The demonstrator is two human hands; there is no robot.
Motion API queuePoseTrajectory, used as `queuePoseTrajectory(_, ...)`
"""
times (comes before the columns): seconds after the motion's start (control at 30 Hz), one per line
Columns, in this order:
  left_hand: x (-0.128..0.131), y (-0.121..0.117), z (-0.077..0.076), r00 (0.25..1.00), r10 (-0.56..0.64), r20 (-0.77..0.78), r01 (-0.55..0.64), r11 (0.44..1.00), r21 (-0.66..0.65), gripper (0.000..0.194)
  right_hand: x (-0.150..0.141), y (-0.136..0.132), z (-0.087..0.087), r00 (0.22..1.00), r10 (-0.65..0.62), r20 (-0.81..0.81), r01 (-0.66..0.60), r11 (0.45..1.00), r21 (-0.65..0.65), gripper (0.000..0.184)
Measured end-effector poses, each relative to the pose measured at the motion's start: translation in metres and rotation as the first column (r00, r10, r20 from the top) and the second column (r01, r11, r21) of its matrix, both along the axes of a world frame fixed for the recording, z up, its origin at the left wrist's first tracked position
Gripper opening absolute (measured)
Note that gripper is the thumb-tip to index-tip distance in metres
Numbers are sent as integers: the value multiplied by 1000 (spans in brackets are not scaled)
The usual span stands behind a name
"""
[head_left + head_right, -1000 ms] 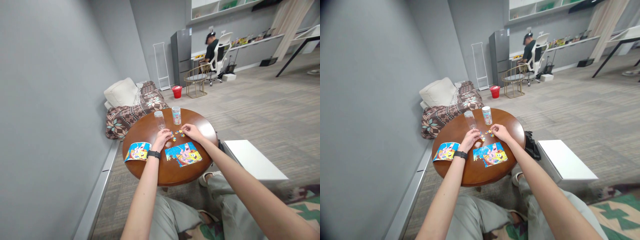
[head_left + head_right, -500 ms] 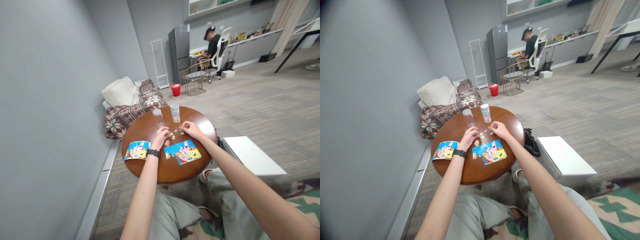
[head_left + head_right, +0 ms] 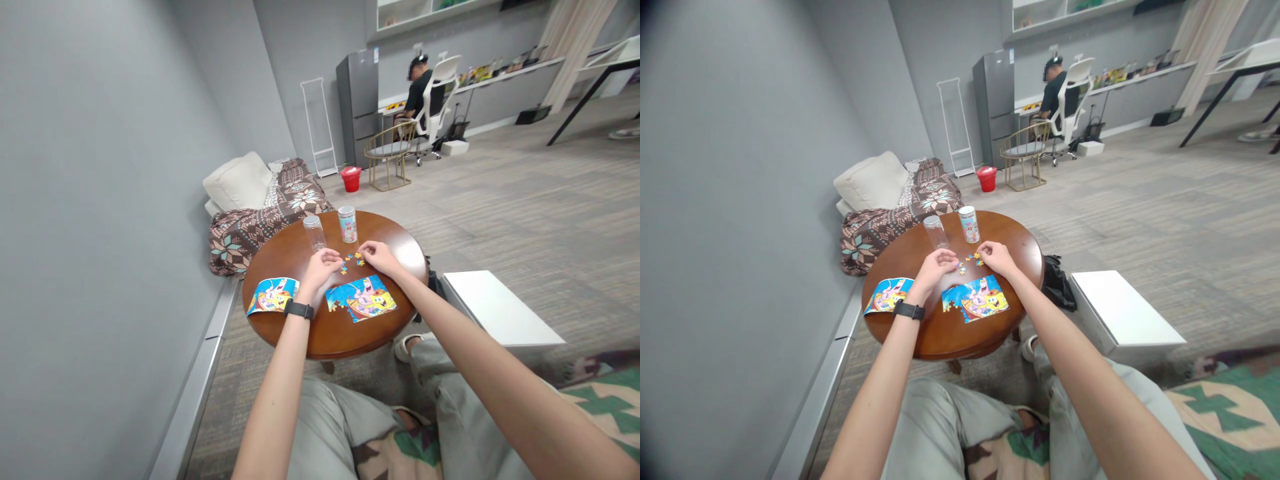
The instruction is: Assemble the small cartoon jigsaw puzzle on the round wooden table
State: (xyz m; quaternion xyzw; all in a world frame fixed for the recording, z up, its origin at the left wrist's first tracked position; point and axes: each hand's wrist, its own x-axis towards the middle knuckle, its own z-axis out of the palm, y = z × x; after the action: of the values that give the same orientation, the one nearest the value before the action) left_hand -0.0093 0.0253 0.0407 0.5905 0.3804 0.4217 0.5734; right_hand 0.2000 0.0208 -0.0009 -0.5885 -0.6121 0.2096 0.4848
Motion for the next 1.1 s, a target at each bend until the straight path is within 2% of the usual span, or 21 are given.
queuePoseTrajectory(0.07,-13,-19,2,991,44,-125,-36,997,68,22,0,-1,1,1000,-24,5,24,1000,16,12)
queuePoseTrajectory(0.17,-37,-47,-4,908,240,-344,-174,962,210,18,-3,-4,4,999,-37,32,35,998,45,11)
queuePoseTrajectory(0.23,-49,-59,-12,852,349,-391,-249,926,284,18,-10,-9,8,999,-20,43,17,998,66,9)
queuePoseTrajectory(0.3,-55,-64,-19,839,395,-374,-266,898,351,18,-20,-20,14,1000,22,14,-23,997,78,9)
queuePoseTrajectory(0.47,-51,-55,-22,858,400,-322,-273,886,374,21,-53,-64,22,966,160,-205,-157,987,28,20)
queuePoseTrajectory(0.6,-47,-45,-17,852,380,-360,-241,895,376,23,-67,-95,20,947,112,-302,-107,994,35,27)
queuePoseTrajectory(0.77,-38,-34,-13,846,368,-386,-189,884,428,29,-77,-112,11,927,63,-369,-48,998,48,31)
queuePoseTrajectory(0.9,-29,-29,-6,836,403,-372,-221,868,444,28,-86,-119,4,949,17,-316,15,995,100,30)
queuePoseTrajectory(1.0,-30,-40,-1,851,415,-323,-244,855,457,20,-90,-123,4,977,30,-211,2,988,152,25)
queuePoseTrajectory(1.03,-32,-49,0,859,394,-326,-229,867,443,16,-91,-124,4,982,41,-186,-12,988,156,23)
queuePoseTrajectory(1.1,-38,-69,-2,899,278,-337,-150,921,361,11,-93,-125,4,986,67,-155,-44,988,146,18)
